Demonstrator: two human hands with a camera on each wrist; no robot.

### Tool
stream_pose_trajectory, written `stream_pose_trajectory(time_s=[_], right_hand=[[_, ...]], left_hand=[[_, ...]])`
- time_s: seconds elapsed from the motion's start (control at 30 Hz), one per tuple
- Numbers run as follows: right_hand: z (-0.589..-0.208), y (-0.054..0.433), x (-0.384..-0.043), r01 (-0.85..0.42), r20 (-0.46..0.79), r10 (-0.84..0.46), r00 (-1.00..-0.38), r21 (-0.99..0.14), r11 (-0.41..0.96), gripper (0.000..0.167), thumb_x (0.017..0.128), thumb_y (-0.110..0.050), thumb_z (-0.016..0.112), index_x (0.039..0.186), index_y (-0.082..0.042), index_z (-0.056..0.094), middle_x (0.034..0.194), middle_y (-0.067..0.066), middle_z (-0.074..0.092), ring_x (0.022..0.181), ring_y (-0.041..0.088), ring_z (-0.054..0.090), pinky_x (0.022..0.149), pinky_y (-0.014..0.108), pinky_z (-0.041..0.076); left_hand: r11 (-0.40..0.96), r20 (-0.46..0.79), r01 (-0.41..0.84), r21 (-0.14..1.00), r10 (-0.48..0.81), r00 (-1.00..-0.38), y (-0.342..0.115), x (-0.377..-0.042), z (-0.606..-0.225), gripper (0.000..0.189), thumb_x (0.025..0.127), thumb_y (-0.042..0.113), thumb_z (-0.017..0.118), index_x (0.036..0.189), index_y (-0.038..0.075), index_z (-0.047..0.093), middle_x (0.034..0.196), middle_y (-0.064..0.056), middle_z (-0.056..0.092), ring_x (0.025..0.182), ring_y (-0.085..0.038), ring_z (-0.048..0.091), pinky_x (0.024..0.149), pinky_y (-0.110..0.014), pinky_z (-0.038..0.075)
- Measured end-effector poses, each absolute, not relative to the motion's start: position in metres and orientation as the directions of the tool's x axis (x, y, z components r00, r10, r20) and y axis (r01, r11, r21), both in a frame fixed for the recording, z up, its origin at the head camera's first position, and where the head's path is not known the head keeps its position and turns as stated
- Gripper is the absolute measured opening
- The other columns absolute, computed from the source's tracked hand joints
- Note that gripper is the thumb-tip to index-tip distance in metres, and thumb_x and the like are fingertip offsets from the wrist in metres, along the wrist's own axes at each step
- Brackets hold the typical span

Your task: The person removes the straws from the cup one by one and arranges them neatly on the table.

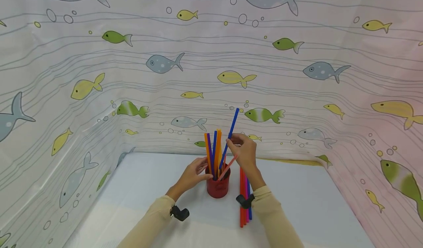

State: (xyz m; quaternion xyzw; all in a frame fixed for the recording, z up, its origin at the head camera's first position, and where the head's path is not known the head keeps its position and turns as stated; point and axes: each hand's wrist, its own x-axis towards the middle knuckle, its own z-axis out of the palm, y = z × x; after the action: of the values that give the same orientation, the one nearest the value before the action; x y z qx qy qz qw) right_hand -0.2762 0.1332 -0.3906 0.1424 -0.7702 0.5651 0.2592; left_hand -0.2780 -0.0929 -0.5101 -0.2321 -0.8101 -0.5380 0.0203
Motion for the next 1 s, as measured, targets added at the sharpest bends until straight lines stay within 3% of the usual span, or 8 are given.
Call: stream_pose_trajectory(time_s=[0.3,0.53,1.0], right_hand=[[-0.364,0.150,-0.279,-0.576,0.626,0.097,-0.774,-0.759,0.303,0.016,0.086,0.000,0.072,0.099,0.007,0.070,0.088,0.021,0.071,0.076,0.035,0.070,0.069,0.015,0.057],[-0.366,0.174,-0.294,-0.540,0.642,0.173,-0.747,-0.738,0.405,0.018,0.087,-0.013,0.075,0.102,-0.003,0.074,0.090,0.008,0.073,0.077,0.011,0.068,0.069,0.013,0.055],[-0.428,0.203,-0.299,-0.292,0.461,0.194,-0.866,-0.781,0.552,0.028,0.089,-0.021,0.073,0.110,-0.001,0.072,0.095,0.011,0.072,0.088,0.025,0.066,0.072,0.023,0.051]], left_hand=[[0.313,0.282,0.400,0.862,0.360,-0.889,-0.093,-0.277,-0.511,0.079,0.080,0.027,0.080,0.146,0.007,0.043,0.132,-0.005,0.051,0.126,-0.018,0.052,0.100,-0.025,0.045],[0.303,0.283,0.400,0.865,0.364,-0.887,-0.093,-0.277,-0.510,0.078,0.081,0.026,0.080,0.147,0.007,0.043,0.132,-0.005,0.051,0.126,-0.018,0.052,0.101,-0.026,0.045],[0.284,0.288,0.400,0.872,0.363,-0.886,-0.094,-0.279,-0.510,0.077,0.081,0.026,0.080,0.146,0.008,0.043,0.131,-0.005,0.051,0.126,-0.018,0.052,0.100,-0.024,0.045]])
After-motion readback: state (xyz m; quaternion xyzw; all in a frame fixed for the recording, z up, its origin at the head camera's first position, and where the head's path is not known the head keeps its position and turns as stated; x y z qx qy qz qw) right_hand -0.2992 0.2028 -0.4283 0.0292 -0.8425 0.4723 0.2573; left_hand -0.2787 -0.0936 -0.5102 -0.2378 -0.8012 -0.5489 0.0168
